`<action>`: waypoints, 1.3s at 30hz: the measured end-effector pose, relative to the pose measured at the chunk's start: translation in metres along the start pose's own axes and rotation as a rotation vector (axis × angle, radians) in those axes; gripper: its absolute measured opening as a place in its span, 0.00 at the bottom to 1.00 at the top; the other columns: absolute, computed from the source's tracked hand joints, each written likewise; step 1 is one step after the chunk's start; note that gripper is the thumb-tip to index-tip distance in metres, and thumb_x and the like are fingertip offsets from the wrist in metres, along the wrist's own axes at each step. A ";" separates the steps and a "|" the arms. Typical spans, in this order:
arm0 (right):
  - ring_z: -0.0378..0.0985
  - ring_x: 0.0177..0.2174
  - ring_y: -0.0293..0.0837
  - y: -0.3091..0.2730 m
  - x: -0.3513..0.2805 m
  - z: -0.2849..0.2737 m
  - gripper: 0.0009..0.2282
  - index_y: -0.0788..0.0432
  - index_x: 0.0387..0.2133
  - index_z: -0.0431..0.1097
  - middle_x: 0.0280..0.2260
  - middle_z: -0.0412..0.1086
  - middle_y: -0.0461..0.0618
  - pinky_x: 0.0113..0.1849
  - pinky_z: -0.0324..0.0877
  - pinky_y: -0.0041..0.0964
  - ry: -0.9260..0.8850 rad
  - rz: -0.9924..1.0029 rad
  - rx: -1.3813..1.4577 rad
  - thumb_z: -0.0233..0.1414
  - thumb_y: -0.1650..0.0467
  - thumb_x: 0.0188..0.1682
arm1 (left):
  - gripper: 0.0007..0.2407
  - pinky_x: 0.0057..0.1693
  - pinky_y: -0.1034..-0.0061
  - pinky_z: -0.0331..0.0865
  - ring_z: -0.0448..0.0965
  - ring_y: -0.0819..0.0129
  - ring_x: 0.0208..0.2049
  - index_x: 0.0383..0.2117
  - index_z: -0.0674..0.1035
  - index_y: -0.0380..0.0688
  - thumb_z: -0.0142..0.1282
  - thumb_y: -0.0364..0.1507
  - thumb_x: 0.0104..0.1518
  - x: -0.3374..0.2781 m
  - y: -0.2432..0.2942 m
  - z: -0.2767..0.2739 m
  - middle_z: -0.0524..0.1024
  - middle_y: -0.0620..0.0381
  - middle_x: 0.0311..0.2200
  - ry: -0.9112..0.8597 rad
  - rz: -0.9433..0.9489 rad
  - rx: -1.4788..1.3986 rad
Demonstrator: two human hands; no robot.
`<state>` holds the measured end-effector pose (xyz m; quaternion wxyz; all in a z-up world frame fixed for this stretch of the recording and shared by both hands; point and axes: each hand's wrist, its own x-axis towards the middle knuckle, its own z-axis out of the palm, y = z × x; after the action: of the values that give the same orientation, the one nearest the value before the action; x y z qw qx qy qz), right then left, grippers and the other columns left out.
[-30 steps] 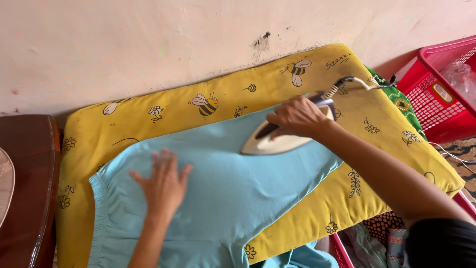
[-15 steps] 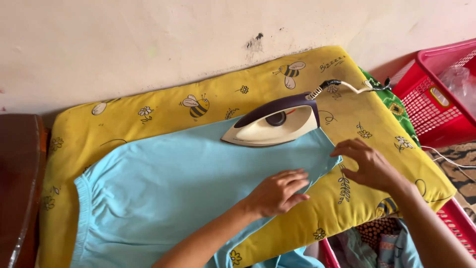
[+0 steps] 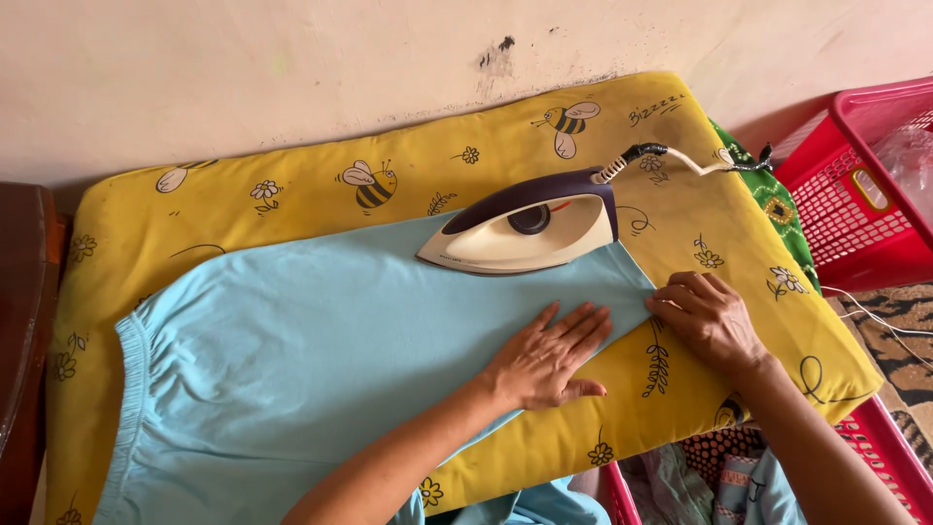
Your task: The person irons a light blue pair of shorts on a yellow ironing board, smoothing and folding them before placing them aside. Then, the person irons a light blue t-shirt with a cartoon graphic, smoothing the sleeves and body before folding it.
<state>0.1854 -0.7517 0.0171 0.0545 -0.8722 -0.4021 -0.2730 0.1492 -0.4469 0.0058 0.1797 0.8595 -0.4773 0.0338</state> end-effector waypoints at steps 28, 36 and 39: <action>0.77 0.22 0.53 -0.039 0.272 0.030 0.31 0.50 0.29 0.69 0.20 0.73 0.49 0.25 0.67 0.48 -0.509 0.206 -0.125 0.55 0.36 0.40 | 0.42 0.73 0.47 0.45 0.64 0.39 0.64 0.55 0.80 0.42 0.20 0.61 0.51 0.094 0.093 0.071 0.74 0.36 0.56 -0.105 -0.190 0.184; 0.73 0.14 0.49 -0.055 0.183 -0.031 0.32 0.43 0.16 0.70 0.11 0.68 0.42 0.19 0.61 0.47 -0.581 0.005 -0.139 0.51 0.31 0.34 | 0.37 0.69 0.47 0.65 0.70 0.32 0.67 0.64 0.70 0.39 0.28 0.55 0.57 0.034 0.133 0.068 0.70 0.23 0.62 0.306 0.094 -0.026; 0.72 0.14 0.45 -0.042 0.145 -0.052 0.29 0.44 0.17 0.67 0.14 0.69 0.39 0.19 0.64 0.47 -0.521 0.012 -0.085 0.56 0.35 0.35 | 0.23 0.44 0.60 0.69 0.79 0.47 0.38 0.49 0.76 0.37 0.35 0.45 0.69 -0.041 0.146 0.013 0.78 0.36 0.43 0.437 0.179 -0.031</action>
<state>0.2084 -0.6421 0.1312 -0.0859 -0.9169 -0.3857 -0.0556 0.0036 -0.4882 0.0252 0.2883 0.7831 -0.5019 0.2274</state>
